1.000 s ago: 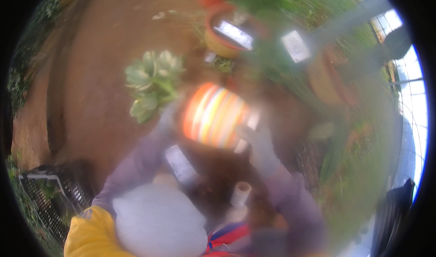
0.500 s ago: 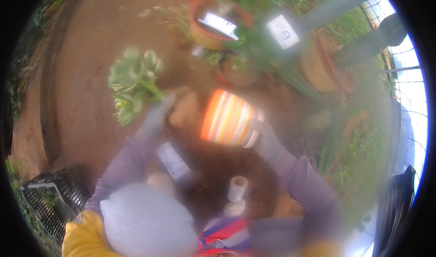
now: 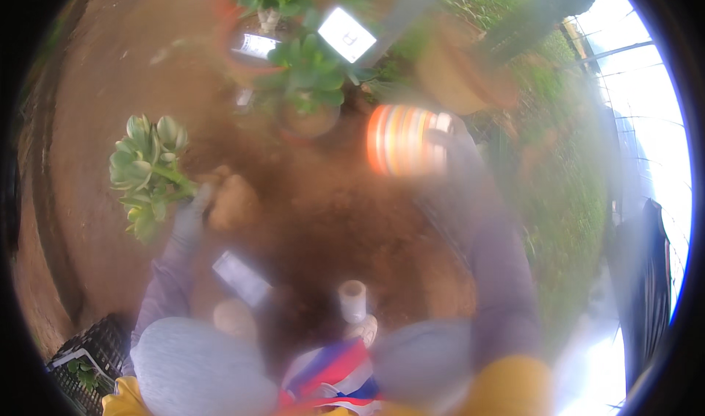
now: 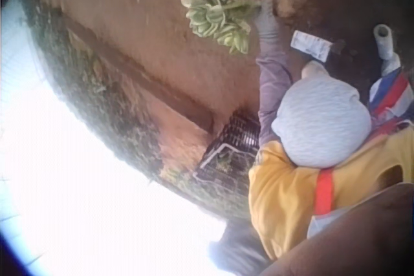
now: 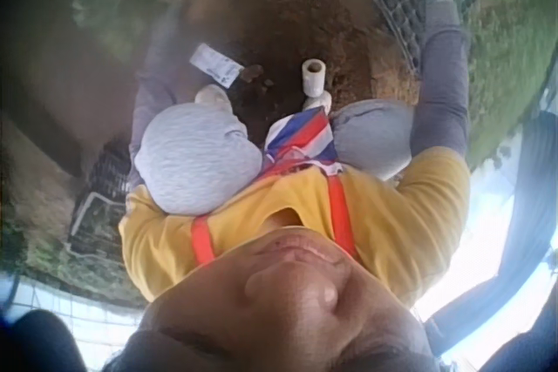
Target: The person removes small potted plants from their containers, loosens the root ball, and wraps the roots in plastic film. The wrapped plants are placed into a black plastic crate. The person repeats this process for several plants.
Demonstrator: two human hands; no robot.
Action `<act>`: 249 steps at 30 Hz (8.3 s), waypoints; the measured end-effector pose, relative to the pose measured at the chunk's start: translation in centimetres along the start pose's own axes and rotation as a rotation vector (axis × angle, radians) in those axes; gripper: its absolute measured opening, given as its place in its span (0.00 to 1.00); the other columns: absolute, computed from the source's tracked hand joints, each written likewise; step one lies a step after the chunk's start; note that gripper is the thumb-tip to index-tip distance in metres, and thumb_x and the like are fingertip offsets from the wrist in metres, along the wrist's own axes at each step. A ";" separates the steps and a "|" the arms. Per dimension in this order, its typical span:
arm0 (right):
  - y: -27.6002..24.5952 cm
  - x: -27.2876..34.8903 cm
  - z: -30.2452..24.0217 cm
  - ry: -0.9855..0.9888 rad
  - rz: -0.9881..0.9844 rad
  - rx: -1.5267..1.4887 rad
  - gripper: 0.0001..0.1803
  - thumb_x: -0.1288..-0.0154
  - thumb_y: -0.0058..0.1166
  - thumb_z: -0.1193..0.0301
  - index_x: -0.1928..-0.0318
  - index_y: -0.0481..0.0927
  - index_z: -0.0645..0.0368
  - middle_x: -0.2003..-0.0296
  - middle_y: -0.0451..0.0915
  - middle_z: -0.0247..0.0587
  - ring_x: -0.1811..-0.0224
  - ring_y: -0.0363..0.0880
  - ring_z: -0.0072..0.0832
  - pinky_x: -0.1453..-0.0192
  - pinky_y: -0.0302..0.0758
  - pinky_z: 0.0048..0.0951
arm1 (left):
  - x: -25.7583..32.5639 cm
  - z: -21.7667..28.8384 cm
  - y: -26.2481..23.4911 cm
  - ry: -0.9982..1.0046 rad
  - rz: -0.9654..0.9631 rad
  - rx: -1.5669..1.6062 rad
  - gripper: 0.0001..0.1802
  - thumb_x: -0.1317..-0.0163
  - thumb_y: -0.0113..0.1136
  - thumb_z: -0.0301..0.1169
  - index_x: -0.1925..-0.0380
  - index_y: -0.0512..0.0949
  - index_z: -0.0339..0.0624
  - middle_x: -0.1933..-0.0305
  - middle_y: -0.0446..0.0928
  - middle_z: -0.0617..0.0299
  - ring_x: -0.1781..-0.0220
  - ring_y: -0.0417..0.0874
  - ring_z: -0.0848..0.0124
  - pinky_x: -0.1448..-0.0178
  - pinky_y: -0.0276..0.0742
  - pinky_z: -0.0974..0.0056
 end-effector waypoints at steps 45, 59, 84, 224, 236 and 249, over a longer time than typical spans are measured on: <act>-12.0 -11.0 12.5 -0.007 0.297 1.307 0.16 0.48 0.60 0.66 0.60 0.87 0.58 0.63 0.86 0.54 0.58 0.85 0.50 0.54 0.80 0.45 | 2.5 2.7 0.4 -0.142 0.152 -0.547 0.17 0.30 0.62 0.36 0.47 0.81 0.38 0.65 0.77 0.71 0.66 0.75 0.78 0.65 0.69 0.71; 20.1 4.7 2.5 -0.317 -0.934 0.269 0.58 0.46 0.73 0.56 0.24 0.51 0.66 0.25 0.55 0.57 0.23 0.54 0.40 0.21 0.54 0.36 | 5.1 6.0 4.4 -0.398 0.036 -0.583 0.27 0.31 0.62 0.49 0.47 0.80 0.33 0.52 0.83 0.56 0.57 0.83 0.69 0.53 0.80 0.66; 19.7 9.3 12.1 -0.042 -0.695 -0.596 0.24 0.25 0.51 0.61 0.38 0.74 0.65 0.41 0.78 0.44 0.36 0.72 0.31 0.30 0.66 0.29 | 6.8 -0.7 11.6 -0.031 -0.181 -0.365 0.25 0.32 0.64 0.39 0.43 0.73 0.30 0.47 0.80 0.52 0.45 0.83 0.64 0.38 0.78 0.62; 13.9 14.8 15.0 -0.301 -0.342 -0.047 0.21 0.44 0.71 0.65 0.51 0.85 0.58 0.35 0.71 0.48 0.34 0.71 0.39 0.35 0.70 0.35 | 4.4 -3.3 15.5 0.168 0.157 -0.134 0.19 0.38 0.67 0.25 0.49 0.73 0.32 0.60 0.83 0.57 0.64 0.84 0.74 0.60 0.79 0.71; 19.3 4.9 6.0 -0.093 -0.855 -0.805 0.16 0.30 0.56 0.70 0.47 0.78 0.67 0.60 0.81 0.41 0.57 0.79 0.28 0.56 0.77 0.28 | 4.2 8.8 13.8 0.229 0.143 -0.161 0.19 0.35 0.68 0.30 0.49 0.75 0.33 0.58 0.81 0.61 0.59 0.83 0.74 0.54 0.80 0.69; 31.8 5.2 -14.9 0.001 -0.819 -1.090 0.24 0.28 0.56 0.61 0.41 0.74 0.64 0.49 0.81 0.40 0.44 0.77 0.32 0.37 0.73 0.37 | 4.7 18.4 3.3 0.509 0.353 -0.418 0.17 0.36 0.67 0.28 0.51 0.75 0.36 0.59 0.80 0.63 0.61 0.80 0.76 0.56 0.78 0.70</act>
Point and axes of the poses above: each hand's wrist, its own x-axis away from the middle knuckle, its own y-axis out of the palm, z = x × y, the point moved 2 cm from there along -x, towards the middle knuckle
